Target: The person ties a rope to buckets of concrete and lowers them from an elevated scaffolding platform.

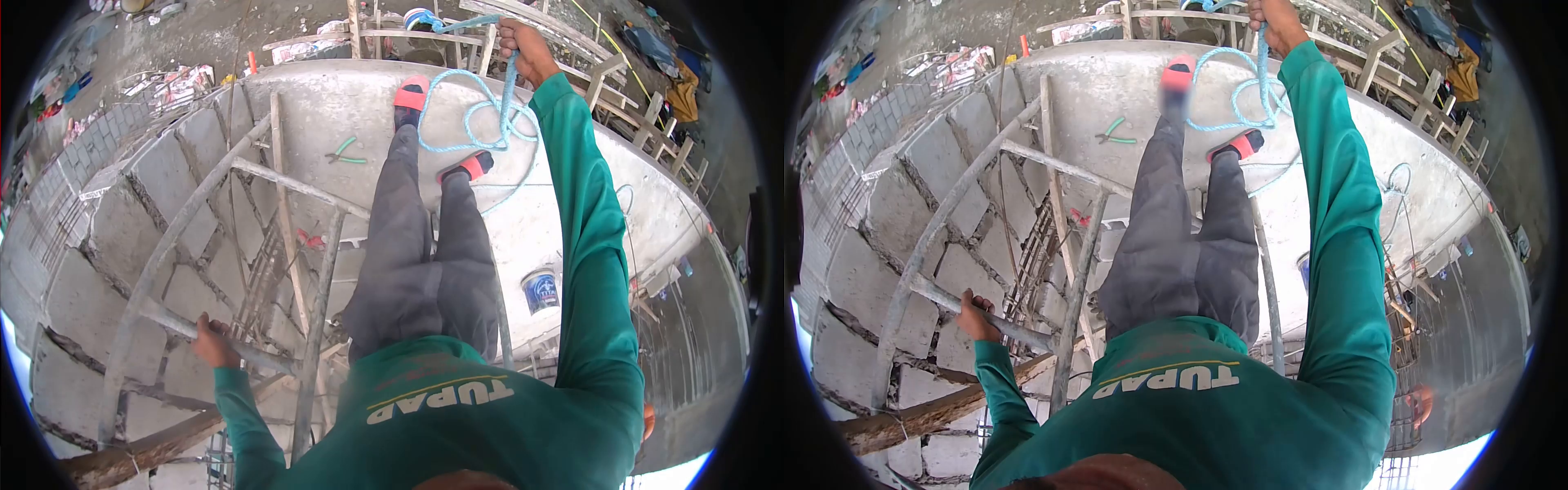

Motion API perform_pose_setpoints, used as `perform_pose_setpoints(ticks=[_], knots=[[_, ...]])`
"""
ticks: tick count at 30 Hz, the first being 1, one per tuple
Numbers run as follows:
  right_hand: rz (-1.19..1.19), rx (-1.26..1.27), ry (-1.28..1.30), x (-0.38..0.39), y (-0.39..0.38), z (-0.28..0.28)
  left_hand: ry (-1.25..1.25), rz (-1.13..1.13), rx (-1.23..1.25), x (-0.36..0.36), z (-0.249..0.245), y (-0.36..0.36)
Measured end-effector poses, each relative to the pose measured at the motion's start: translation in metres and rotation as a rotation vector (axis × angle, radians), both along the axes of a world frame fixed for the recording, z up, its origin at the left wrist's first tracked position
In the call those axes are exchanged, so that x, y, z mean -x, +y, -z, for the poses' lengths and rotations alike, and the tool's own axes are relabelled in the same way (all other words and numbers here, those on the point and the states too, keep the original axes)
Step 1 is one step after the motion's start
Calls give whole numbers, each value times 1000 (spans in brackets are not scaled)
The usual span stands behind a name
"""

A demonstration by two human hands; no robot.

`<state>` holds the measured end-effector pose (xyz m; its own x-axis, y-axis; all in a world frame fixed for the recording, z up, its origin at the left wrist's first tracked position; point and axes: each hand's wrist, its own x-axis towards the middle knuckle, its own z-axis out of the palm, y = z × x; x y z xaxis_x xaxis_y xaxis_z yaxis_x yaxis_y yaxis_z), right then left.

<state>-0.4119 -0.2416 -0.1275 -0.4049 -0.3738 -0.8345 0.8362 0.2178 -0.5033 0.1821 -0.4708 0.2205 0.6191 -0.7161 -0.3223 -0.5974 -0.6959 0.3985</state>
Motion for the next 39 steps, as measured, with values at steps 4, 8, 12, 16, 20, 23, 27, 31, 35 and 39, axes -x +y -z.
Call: perform_pose_setpoints(ticks=[4, 8, 12, 16, 20, 23, 27, 31, 35, 39], knots=[[-15, 6, 130, 7, -29, -8, -2, -13, -9, -5, 1, -1], [57, 78, 146, 26, -50, -2, -14, -3, 3, -3, 0, 0], [39, 140, 178, 33, -69, -7, -8, 6, 19, -9, 2, -1], [-31, 167, 234, 33, -82, -16, 3, 7, 32, -2, 1, 0], [6, 120, 273, 38, -86, -6, 21, 7, 14, 5, -1, 1], [-55, 205, 207, 35, -92, -15, 23, 4, 13, 10, -2, 1], [-141, 29, 211, 31, -90, -29, 51, -5, 6, 5, -2, 1], [-312, -31, 225, 28, -79, -26, 63, -4, 24, 4, -2, 2], [-341, -44, 222, 21, -73, -34, 46, -11, 39, 7, 1, 2], [-376, -68, 180, 5, -57, -11, 72, -29, 32, -3, 1, 0]])
